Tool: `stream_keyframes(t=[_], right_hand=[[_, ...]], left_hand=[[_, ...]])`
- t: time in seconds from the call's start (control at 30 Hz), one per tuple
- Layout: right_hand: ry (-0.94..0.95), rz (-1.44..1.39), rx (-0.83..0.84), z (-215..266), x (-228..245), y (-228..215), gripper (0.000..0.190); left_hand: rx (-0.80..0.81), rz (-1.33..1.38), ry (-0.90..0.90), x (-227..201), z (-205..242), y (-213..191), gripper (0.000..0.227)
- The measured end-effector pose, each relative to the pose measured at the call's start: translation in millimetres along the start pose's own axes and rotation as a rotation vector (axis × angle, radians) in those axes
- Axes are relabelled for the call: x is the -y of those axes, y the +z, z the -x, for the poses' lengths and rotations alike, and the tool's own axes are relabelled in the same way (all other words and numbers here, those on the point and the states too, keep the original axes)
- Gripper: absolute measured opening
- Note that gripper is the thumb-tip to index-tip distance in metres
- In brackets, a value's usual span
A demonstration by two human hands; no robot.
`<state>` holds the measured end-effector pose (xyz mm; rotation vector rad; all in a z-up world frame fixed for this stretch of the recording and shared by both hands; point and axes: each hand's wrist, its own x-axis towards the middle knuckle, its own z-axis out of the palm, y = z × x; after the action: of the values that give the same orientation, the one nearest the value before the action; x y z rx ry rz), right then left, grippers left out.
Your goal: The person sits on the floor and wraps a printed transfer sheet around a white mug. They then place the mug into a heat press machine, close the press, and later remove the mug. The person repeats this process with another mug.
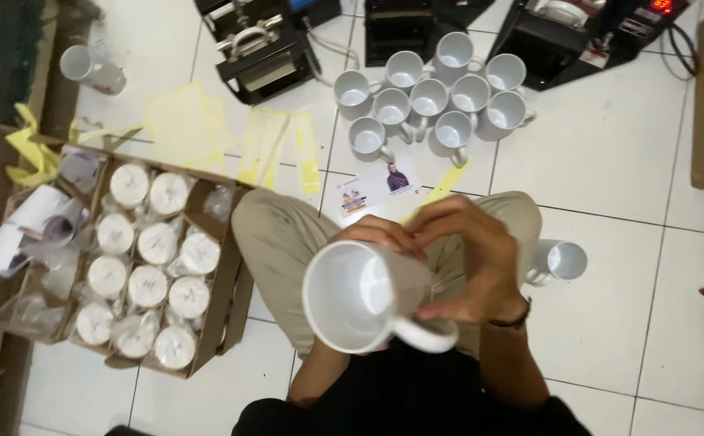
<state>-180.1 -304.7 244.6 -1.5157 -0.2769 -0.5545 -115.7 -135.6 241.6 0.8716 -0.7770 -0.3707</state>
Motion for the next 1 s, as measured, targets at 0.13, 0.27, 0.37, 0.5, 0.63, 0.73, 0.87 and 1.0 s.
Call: stream_keyframes(t=[0.13, 0.27, 0.37, 0.5, 0.63, 0.73, 0.87, 1.0], right_hand=[[0.054, 0.060, -0.198, 66.9, -15.3, -53.6, 0.067], [0.425, 0.172, -0.245, 118.0, -19.0, -64.6, 0.051], [0.609, 0.251, -0.269, 127.8, -35.0, -74.1, 0.025], [0.658, 0.472, -0.220, 118.2, -54.7, -78.6, 0.038], [0.717, 0.407, -0.228, 109.2, -73.3, -77.0, 0.039], [0.709, 0.380, -0.177, 102.9, -84.2, -75.2, 0.033], [0.713, 0.541, -0.099, 92.5, -96.2, -71.9, 0.030], [0.725, 0.624, -0.144, 97.4, -117.8, -80.2, 0.026]], left_hand=[[0.069, 0.033, -0.026, 66.5, -1.2, -12.3, 0.062], [0.194, -0.263, 0.015, 95.6, -17.3, -11.2, 0.086], [0.243, -0.371, -0.046, 127.8, -5.0, -12.1, 0.084], [0.195, -0.452, -0.224, 157.6, 24.3, -19.9, 0.088], [0.228, -0.438, -0.355, 148.0, 22.3, -31.3, 0.093], [0.257, -0.488, -0.373, 155.9, 25.5, -48.0, 0.090], [0.192, -0.433, -0.430, 170.5, 25.2, -59.0, 0.093], [0.110, -0.404, -0.381, 188.4, 24.1, -55.2, 0.089]])
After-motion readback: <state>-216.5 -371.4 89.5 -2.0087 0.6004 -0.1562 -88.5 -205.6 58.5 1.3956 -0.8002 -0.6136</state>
